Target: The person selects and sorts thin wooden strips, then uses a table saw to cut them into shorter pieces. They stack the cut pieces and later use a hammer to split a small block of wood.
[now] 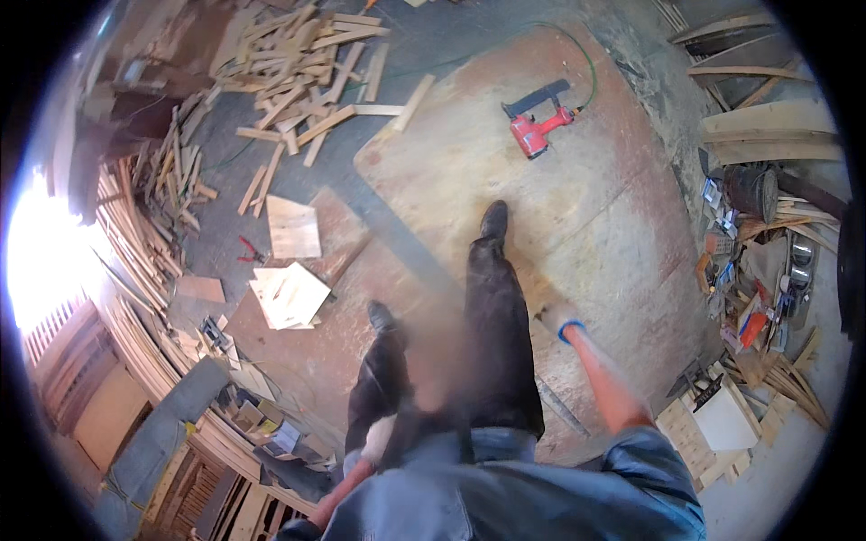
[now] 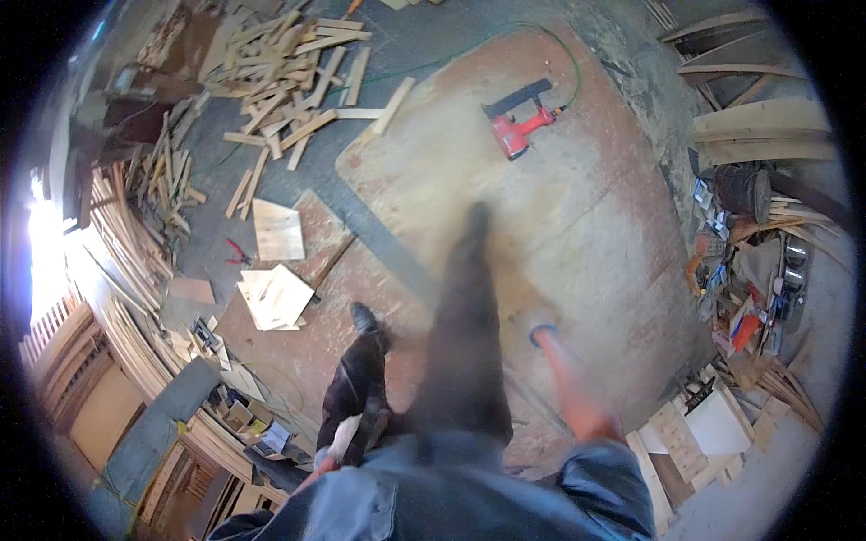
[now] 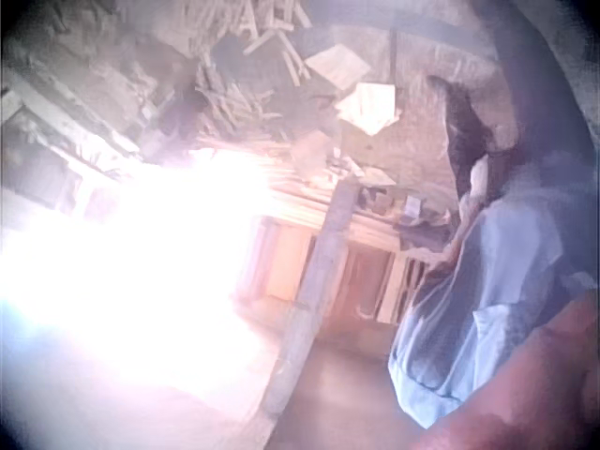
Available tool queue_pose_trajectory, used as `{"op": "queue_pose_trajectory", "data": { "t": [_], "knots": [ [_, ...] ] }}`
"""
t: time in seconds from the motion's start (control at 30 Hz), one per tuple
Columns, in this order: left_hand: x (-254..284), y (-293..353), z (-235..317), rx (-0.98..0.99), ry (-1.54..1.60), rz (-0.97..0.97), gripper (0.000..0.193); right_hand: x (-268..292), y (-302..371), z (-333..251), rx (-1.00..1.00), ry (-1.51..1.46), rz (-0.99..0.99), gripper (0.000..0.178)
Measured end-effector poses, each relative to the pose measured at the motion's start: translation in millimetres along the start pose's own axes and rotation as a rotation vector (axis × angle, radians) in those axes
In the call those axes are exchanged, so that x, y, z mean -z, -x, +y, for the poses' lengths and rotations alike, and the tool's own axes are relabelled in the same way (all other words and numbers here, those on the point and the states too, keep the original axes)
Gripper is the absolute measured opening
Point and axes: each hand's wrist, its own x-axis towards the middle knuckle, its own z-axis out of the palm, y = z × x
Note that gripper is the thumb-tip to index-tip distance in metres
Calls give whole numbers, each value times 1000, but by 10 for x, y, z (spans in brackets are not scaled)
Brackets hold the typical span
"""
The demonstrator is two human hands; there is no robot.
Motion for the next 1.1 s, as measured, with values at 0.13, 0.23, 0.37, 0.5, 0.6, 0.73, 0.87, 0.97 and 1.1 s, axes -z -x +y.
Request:
{"op": "queue_pose_trajectory", "data": {
  "t": [0.13,0.23,0.37,0.5,0.6,0.73,0.87,0.97,1.1],
  "knots": [
    [-222,-421,344,149,326,-152,33,947,-1482,345,-63,31,54,34],
    [398,-807,981,174,345,-183,35,1874,-2158,285,-52,162,22,32],
    [890,-1767,1055,655,1224,-38,29,2307,-3344,701,-24,319,164,32],
    [1705,-3146,685,182,464,233,35,2630,-4177,827,1,302,338,36],
    [2106,-4064,75,120,322,273,32,2999,-4574,428,-17,446,337,41],
    [2358,-4899,-1122,253,266,356,32,2955,-5196,629,197,791,619,26],
    [2414,-5186,-2057,334,319,350,36,2969,-5698,710,265,868,765,23],
    [2671,-5248,-2303,329,336,352,37,2958,-5835,821,214,912,703,22],
    [2776,-5262,-2906,313,358,543,39,3092,-5847,910,197,883,540,24]
  ]
}}
